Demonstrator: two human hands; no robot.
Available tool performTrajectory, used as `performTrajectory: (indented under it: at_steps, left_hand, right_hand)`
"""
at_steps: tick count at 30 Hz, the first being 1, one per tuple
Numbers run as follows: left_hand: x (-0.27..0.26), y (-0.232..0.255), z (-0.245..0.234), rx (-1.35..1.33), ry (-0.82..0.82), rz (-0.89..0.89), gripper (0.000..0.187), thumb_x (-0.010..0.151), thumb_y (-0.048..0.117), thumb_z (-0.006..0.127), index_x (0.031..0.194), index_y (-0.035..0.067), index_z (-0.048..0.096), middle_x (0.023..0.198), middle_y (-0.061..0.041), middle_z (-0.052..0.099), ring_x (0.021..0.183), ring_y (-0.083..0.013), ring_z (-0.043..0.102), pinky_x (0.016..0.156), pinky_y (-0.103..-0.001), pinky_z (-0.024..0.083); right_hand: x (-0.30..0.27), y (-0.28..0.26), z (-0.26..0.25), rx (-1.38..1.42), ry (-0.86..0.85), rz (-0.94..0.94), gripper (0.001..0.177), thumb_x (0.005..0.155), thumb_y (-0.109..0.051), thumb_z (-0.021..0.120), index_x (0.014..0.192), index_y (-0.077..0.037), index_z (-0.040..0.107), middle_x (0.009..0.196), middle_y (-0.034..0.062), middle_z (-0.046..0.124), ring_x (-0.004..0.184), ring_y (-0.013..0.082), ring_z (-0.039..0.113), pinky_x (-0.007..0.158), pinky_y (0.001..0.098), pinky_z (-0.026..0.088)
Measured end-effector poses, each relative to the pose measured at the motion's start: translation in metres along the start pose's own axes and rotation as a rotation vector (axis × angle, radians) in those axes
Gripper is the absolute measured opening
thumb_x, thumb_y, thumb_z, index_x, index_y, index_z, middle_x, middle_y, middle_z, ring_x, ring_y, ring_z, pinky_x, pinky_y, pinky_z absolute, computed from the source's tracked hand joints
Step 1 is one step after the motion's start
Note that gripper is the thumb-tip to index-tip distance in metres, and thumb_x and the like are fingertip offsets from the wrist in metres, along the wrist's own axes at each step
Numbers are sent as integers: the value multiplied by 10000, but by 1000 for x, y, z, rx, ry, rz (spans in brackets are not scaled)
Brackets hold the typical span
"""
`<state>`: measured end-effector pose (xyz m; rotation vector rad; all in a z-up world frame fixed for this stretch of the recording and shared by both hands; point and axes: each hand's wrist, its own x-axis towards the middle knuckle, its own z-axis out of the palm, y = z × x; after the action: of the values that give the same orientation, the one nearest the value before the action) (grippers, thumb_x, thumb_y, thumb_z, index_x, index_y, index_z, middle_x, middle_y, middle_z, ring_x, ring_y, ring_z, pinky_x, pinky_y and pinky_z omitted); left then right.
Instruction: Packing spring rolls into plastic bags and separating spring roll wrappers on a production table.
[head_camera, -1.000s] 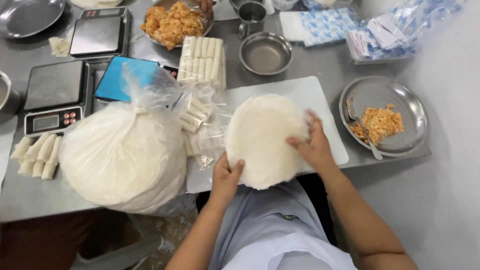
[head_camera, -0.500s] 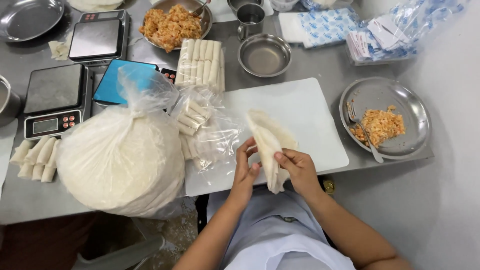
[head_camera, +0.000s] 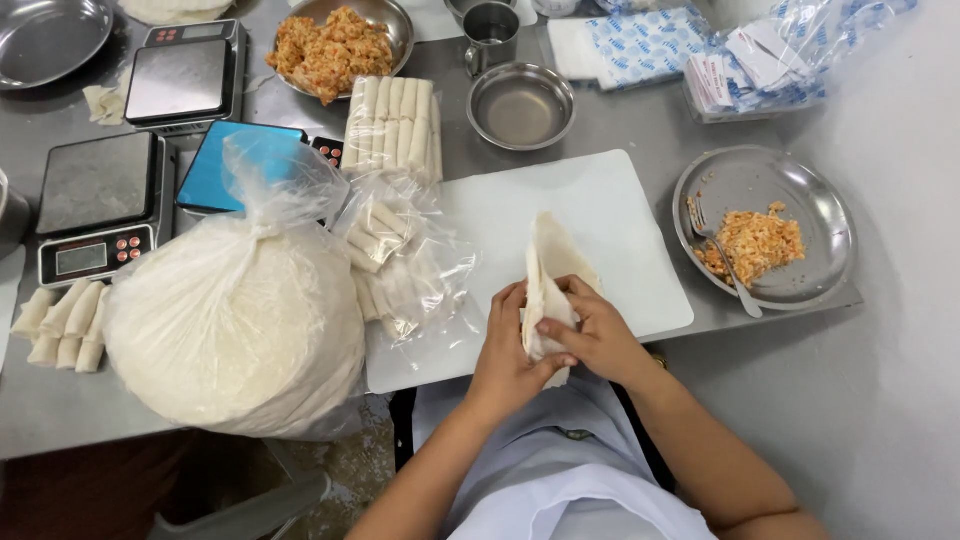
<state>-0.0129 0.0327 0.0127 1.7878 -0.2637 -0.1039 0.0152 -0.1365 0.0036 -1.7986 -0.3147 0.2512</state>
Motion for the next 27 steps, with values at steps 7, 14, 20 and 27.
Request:
performTrajectory:
  at_steps: [7, 14, 20, 27]
  left_hand:
    - [0, -25, -3, -255, -133, 32, 940, 947, 578, 543, 1614, 50, 142, 1504, -261, 201, 1396, -435, 240, 1158, -573, 295]
    - [0, -15, 1, -292, -195, 70, 981, 944, 774, 146, 1637, 96, -3, 1549, -270, 141, 1462, -452, 152, 1206, -623, 132]
    - [1, -7, 8, -735, -33, -193, 909, 980, 690, 158, 1628, 53, 170, 1577, -264, 266, 1463, -364, 254, 1233, -512, 189]
    - [12, -59, 4, -570, 30, -410, 907, 870, 280, 798, 1624, 163, 308, 1326, -177, 659, 1140, -251, 648, 950, -411, 558]
  right_hand:
    - [0, -11, -3, 293, 89, 200, 284, 986, -203, 645, 1142, 21, 722, 1053, 162, 725, 977, 252, 643, 894, 455, 571]
    - [-1, -11, -11, -110, 30, -40, 336, 871, -274, 826, 1019, 17, 750, 1080, 133, 618, 1049, 254, 619, 872, 434, 586]
    - [5, 51, -12, 174, 291, 288, 305, 920, -172, 737, 1135, 44, 728, 888, 187, 743, 816, 238, 695, 723, 401, 589]
    - [5, 28, -11, 325, 163, 282, 612, 816, -25, 776, 1373, 2, 525, 1141, 168, 703, 1027, 271, 657, 929, 427, 560]
